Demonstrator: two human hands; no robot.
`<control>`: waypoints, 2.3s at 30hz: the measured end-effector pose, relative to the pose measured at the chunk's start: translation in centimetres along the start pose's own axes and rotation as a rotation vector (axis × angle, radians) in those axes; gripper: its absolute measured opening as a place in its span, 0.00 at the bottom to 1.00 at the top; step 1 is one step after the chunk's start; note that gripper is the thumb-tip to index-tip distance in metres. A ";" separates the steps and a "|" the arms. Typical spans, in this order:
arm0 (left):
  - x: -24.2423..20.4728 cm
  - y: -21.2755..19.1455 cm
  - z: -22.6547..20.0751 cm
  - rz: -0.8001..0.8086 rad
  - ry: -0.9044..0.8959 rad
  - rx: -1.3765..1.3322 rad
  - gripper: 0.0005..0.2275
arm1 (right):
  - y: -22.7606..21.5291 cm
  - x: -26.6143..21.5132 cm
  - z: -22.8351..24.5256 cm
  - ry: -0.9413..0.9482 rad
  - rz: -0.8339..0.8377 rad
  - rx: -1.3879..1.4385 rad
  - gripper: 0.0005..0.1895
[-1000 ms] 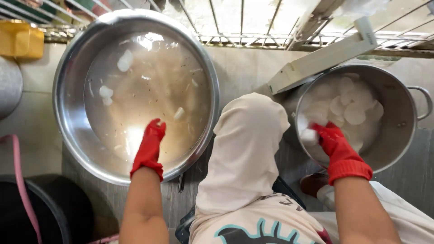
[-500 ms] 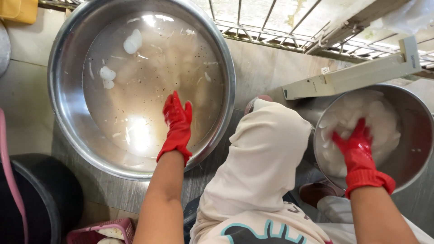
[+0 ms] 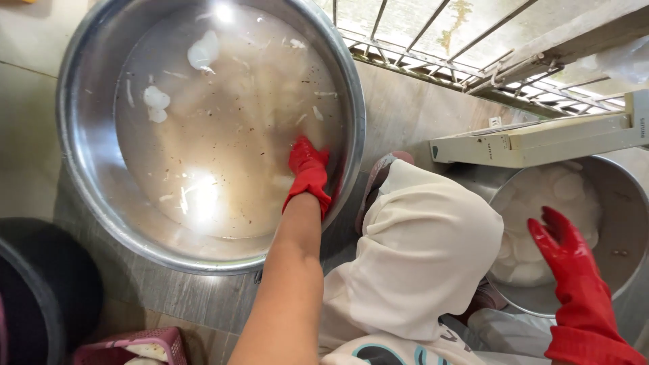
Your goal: Peeling radishes with a hand peeler and then slicing them using a manual rotary slicer.
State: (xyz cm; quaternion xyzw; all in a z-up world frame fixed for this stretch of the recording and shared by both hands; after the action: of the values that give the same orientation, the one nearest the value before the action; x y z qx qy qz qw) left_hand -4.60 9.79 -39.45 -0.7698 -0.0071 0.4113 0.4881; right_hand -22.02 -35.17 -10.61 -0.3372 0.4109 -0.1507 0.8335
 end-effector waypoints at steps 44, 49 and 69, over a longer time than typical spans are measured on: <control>-7.2 -10.7 27.9 0.053 -0.064 -0.018 0.27 | 29.6 -8.5 24.2 0.184 0.710 0.750 0.40; -18.3 -15.6 23.3 -0.188 0.222 0.066 0.24 | 28.5 -9.3 24.5 0.213 0.725 0.785 0.38; -19.8 -8.1 26.7 0.155 -0.220 -0.418 0.14 | 29.4 -12.9 24.7 0.343 0.898 0.856 0.22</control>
State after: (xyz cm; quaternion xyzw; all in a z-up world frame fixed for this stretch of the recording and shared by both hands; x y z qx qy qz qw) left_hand -31.60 25.77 -25.90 -0.8029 -0.0860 0.5184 0.2814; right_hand -11.31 3.80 -12.53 0.2589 0.5429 0.0108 0.7988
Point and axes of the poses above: each hand's wrist, its own x-axis towards the middle knuckle, its own y-axis out of the palm, z = x × y, the point moved 6 cm from there along x, towards the middle knuckle, and after that the axes turned 5 degrees about -z, right-handed, at the moved point
